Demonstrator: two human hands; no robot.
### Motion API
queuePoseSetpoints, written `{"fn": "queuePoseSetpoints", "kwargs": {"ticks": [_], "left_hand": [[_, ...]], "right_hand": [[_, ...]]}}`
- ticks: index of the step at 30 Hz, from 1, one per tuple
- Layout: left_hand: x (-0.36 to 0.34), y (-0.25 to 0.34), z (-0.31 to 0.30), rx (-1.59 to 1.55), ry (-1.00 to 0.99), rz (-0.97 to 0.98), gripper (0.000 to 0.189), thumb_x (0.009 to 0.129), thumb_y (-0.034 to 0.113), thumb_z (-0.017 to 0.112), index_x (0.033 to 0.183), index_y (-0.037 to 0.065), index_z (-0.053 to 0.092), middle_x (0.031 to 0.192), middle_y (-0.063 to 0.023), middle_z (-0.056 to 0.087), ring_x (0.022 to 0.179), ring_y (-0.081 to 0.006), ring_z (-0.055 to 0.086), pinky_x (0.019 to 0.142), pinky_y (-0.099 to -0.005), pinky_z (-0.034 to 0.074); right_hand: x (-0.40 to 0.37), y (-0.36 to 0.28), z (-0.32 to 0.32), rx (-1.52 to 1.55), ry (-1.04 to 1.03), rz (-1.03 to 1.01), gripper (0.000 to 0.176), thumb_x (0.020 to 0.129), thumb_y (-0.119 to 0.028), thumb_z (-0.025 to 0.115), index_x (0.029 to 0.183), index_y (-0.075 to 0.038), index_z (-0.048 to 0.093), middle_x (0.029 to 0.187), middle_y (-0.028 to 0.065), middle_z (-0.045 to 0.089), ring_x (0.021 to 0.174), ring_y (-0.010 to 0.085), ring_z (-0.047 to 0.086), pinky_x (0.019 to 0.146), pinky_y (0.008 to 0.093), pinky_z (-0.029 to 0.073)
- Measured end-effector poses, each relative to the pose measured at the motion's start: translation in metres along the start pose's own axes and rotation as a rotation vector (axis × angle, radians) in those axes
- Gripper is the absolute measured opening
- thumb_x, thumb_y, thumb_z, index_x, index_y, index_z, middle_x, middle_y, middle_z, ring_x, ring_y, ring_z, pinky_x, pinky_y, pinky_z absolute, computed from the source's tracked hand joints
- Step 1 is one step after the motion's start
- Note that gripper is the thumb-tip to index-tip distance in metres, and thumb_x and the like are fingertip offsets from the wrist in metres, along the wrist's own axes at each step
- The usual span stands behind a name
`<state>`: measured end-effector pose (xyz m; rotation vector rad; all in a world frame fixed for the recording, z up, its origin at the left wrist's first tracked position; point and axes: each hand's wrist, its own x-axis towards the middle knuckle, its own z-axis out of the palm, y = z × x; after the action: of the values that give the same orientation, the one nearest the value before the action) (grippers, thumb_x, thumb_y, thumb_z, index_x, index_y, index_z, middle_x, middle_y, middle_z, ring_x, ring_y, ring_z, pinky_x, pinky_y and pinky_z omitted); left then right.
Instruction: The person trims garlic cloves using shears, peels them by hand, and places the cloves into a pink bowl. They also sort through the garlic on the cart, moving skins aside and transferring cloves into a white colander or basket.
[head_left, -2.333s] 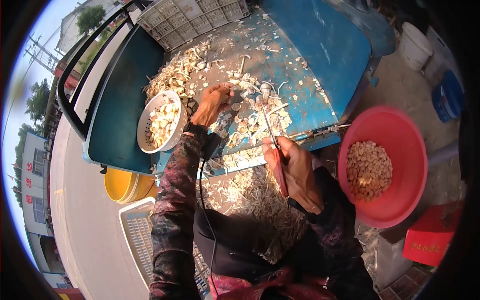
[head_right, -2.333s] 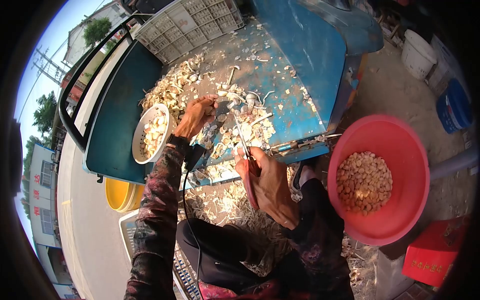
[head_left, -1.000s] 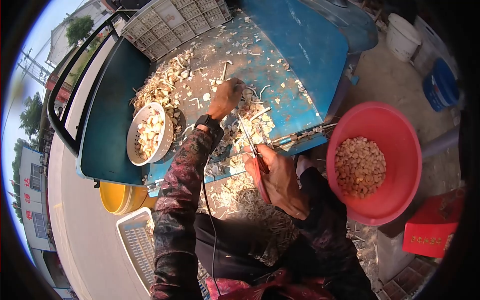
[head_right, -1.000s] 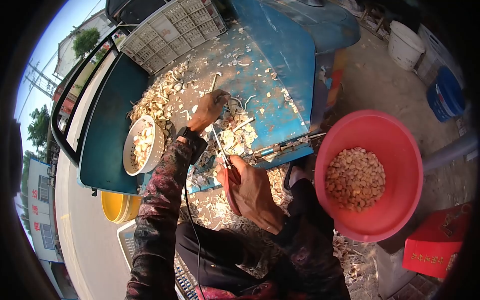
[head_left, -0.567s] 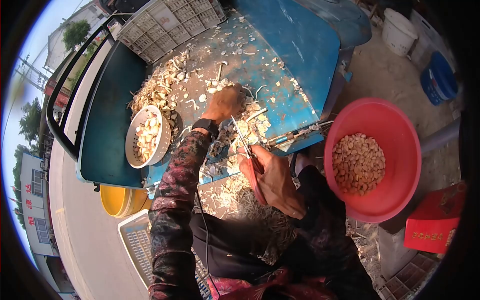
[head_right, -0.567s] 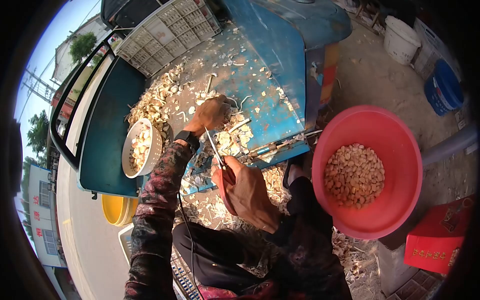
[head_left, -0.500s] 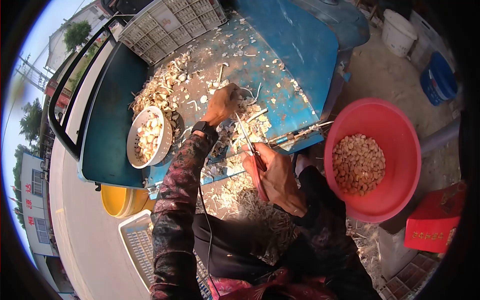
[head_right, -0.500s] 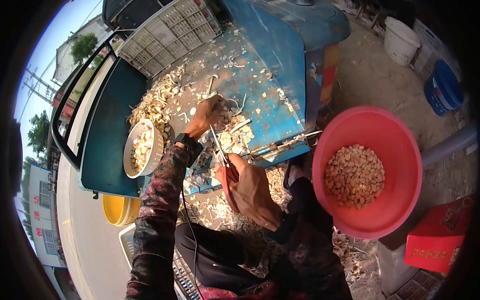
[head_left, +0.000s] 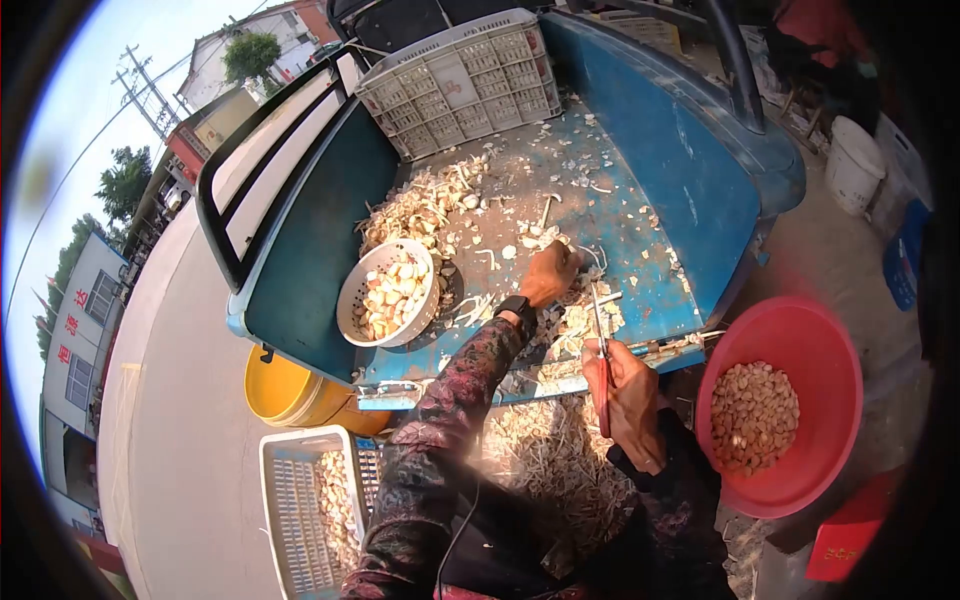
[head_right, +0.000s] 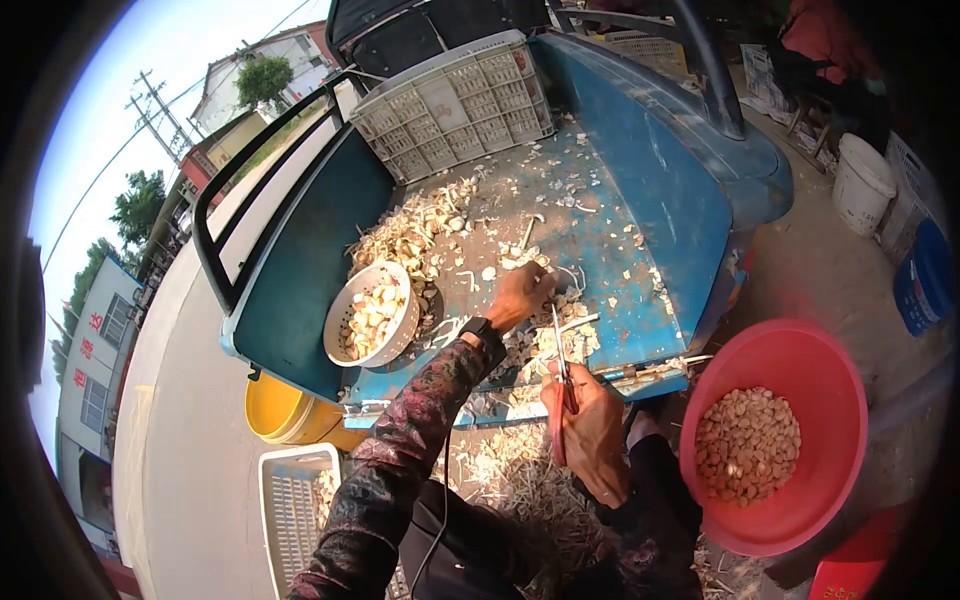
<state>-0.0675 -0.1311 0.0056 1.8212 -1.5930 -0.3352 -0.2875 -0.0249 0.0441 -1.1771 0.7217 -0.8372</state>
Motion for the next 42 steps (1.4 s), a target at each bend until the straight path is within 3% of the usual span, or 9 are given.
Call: {"fn": "queuePoseSetpoints", "kwargs": {"ticks": [1,7,12,15,19,22,32,36,42], "left_hand": [[0.001,0.014,0.002,0.13,-0.076,-0.109,0.044,0.087,0.037,0.058,0.095,-0.007,0.057,0.081,-0.0284,0.062,0.08,-0.0438,0.062,0.068,-0.0467,0.047],[0.01,0.028,0.0,0.355,-0.223,-0.083,0.046,0.084,0.035,0.058,0.1,-0.008,0.054,0.095,-0.0307,0.062,0.091,-0.044,0.062,0.076,-0.0479,0.05],[0.002,0.017,-0.001,0.299,-0.189,-0.084,0.048,0.083,0.036,0.057,0.091,-0.011,0.057,0.082,-0.0324,0.062,0.082,-0.0427,0.064,0.071,-0.0467,0.05],[-0.01,0.018,-0.016,0.198,-0.198,-0.195,0.048,0.08,0.035,0.059,0.09,-0.012,0.059,0.077,-0.0338,0.06,0.071,-0.0399,0.064,0.067,-0.0447,0.049],[-0.041,0.026,-0.04,-0.912,-0.255,-0.535,0.018,0.089,0.027,0.057,0.087,0.011,0.05,0.064,0.0033,0.041,0.046,-0.0049,0.03,0.039,-0.0213,0.023],[-0.075,0.043,-0.052,-1.248,-0.277,-0.555,0.02,0.092,0.029,0.055,0.094,0.011,0.047,0.067,0.0016,0.044,0.047,-0.0057,0.032,0.039,-0.0208,0.025],[-0.161,0.073,-0.01,-1.269,-0.046,-0.455,0.019,0.097,0.032,0.049,0.1,0.015,0.043,0.073,0.0019,0.048,0.047,-0.0061,0.038,0.039,-0.0196,0.027],[-0.167,0.069,-0.014,-1.345,-0.08,-0.515,0.019,0.097,0.032,0.049,0.102,0.014,0.044,0.075,0.0026,0.046,0.05,-0.0051,0.037,0.042,-0.0187,0.026],[-0.166,0.06,-0.027,-1.397,-0.138,-0.445,0.018,0.097,0.028,0.05,0.105,0.012,0.045,0.076,0.0029,0.046,0.054,-0.0049,0.037,0.044,-0.0183,0.027]], "right_hand": [[0.003,0.004,-0.001,-0.054,0.012,-0.026,0.028,0.092,-0.013,0.059,0.114,0.005,0.054,0.074,-0.0014,0.056,0.057,0.0006,0.045,0.049,0.0171,0.034],[-0.004,-0.004,-0.005,-0.315,0.029,-0.166,0.024,0.091,-0.013,0.061,0.109,0.003,0.057,0.062,-0.0057,0.047,0.054,0.0006,0.04,0.047,0.019,0.029],[-0.005,-0.013,-0.003,-0.227,0.022,-0.126,0.02,0.09,-0.013,0.062,0.104,0.001,0.06,0.06,-0.006,0.049,0.057,0.001,0.041,0.049,0.0194,0.033],[-0.006,-0.016,-0.004,-0.344,0.082,-0.114,0.023,0.085,-0.014,0.065,0.105,-0.002,0.061,0.062,0.0018,0.058,0.057,0.0051,0.049,0.051,0.0244,0.04],[0.001,-0.005,-0.007,-0.371,0.127,-0.151,0.023,0.086,-0.019,0.064,0.103,-0.003,0.061,0.064,0.006,0.061,0.056,0.01,0.054,0.053,0.0281,0.043],[0.009,0.01,-0.007,-0.419,0.135,-0.192,0.026,0.087,-0.024,0.064,0.101,-0.003,0.06,0.063,0.0089,0.061,0.055,0.0151,0.056,0.053,0.0321,0.044],[-0.001,0.005,0.009,-0.222,-0.078,-0.065,0.026,0.09,-0.024,0.063,0.083,0.001,0.057,0.064,0.0035,0.061,0.057,0.0074,0.057,0.048,0.0235,0.044],[0.004,0.015,0.009,-0.434,-0.089,-0.198,0.027,0.091,-0.025,0.061,0.079,-0.003,0.053,0.057,-0.0021,0.05,0.045,0.0028,0.041,0.039,0.0214,0.031],[0.001,0.007,0.019,-0.364,-0.089,-0.059,0.021,0.091,-0.02,0.062,0.092,0.001,0.058,0.059,-0.0037,0.05,0.047,0.0025,0.043,0.04,0.0211,0.032]]}}
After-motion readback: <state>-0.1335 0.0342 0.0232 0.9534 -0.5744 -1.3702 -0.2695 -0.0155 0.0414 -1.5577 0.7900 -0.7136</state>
